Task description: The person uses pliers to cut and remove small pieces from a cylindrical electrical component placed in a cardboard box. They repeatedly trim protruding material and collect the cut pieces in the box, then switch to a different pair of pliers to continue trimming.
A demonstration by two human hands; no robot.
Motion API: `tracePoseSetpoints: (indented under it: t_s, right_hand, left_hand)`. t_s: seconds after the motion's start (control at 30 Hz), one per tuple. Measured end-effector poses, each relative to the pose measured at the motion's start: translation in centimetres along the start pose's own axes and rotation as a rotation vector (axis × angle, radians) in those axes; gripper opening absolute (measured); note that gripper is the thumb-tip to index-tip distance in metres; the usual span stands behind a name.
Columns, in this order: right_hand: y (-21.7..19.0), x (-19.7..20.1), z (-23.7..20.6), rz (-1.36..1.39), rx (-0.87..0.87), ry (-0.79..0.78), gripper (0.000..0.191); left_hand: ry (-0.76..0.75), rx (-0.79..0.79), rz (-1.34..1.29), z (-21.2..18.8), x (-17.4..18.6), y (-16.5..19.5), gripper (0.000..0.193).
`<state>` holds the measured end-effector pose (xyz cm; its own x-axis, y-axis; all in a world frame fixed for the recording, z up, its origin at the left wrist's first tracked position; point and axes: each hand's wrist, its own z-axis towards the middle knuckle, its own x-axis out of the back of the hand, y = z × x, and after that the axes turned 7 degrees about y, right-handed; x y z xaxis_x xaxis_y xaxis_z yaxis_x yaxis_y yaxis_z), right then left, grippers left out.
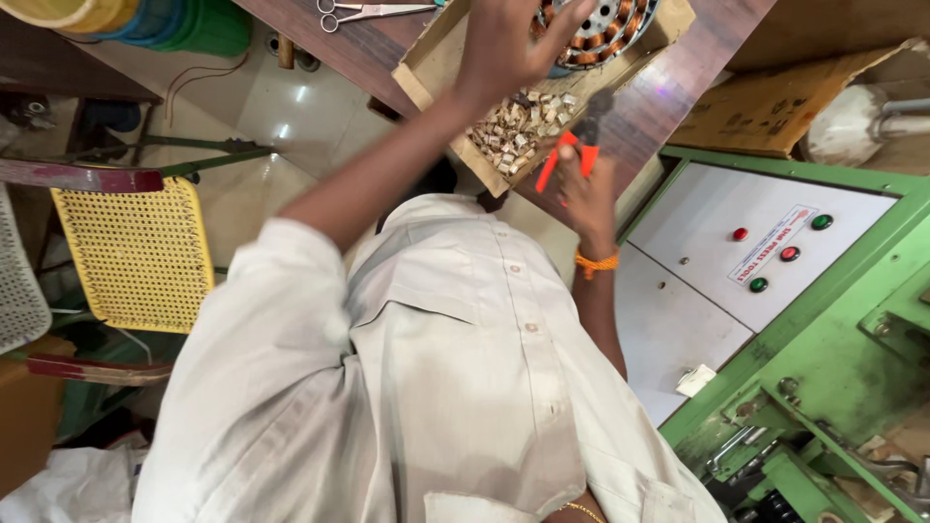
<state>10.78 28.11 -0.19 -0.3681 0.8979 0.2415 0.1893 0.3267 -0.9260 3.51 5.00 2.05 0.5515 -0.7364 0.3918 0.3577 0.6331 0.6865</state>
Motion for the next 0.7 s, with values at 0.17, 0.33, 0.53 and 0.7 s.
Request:
tracePoseSetpoints:
  t_s: [0.17, 0.33, 0.53, 0.7]
  right_hand:
    - [-2.6, 1.1, -1.3, 0.246, 0.339, 0.279, 0.045]
    - [-3.8, 1.2, -0.8, 0.085, 0.374, 0.58, 0.042]
    - [-2.7, 4.6, -2.0, -0.102, 0.287, 0.302, 0.041]
    - [-1.1, 2.9, -1.8, 0.169, 0.046, 0.333, 0.044]
  left_hand:
    - [-0.473, 0.987, -0.993, -8.4, -0.6, 5.1, 0.046]
    - [-0.467, 0.966, -0.936, -10.3, -5.3, 8.8, 0.052]
    - [-0.631, 0.807, -0.465, -12.4, -3.6, 5.9, 0.065]
    - [-0.508, 0.651, -0.337, -8.9, 2.3, 3.6, 0.045]
